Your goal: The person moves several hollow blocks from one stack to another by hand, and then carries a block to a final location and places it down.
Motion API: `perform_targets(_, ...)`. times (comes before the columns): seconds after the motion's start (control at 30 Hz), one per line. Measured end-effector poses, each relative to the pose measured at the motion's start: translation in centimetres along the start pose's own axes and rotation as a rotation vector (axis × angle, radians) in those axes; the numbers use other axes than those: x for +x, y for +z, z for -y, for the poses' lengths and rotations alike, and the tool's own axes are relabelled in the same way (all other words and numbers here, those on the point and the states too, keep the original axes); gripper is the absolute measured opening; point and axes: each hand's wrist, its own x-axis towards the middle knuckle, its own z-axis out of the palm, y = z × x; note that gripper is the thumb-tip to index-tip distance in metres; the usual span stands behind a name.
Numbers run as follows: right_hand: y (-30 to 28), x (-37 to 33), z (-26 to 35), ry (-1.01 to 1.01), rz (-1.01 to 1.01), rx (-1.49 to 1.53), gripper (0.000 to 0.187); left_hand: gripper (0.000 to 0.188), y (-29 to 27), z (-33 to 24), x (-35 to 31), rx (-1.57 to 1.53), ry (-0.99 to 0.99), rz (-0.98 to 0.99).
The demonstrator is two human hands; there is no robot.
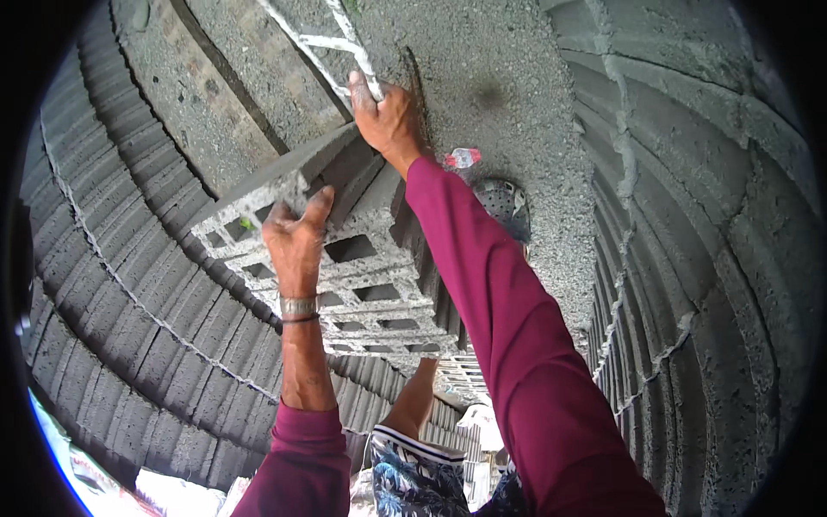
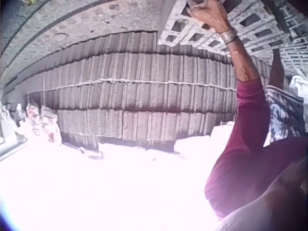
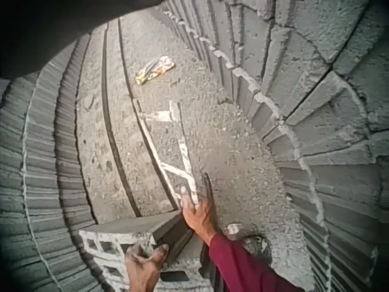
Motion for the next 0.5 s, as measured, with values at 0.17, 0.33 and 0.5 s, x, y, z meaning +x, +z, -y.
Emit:
perform_targets(0.17,-2.6,-0.7,2.2,0.306,-0.083,0.1,0.046,0.056,1.7,1.5,0.9,0.379,0.207,-0.047)
perform_targets(0.33,-13.7,-2.8,8.7,0.286,-0.111,-0.145,0.043,0.055,2.5,2.2,1.1,0.489,0.27,-0.096)
perform_targets(0.5,-20.8,-10.4,10.5,0.087,0.068,-0.737,0.051,0.061,-0.8,1.9,0.2,0.405,0.346,0.022)
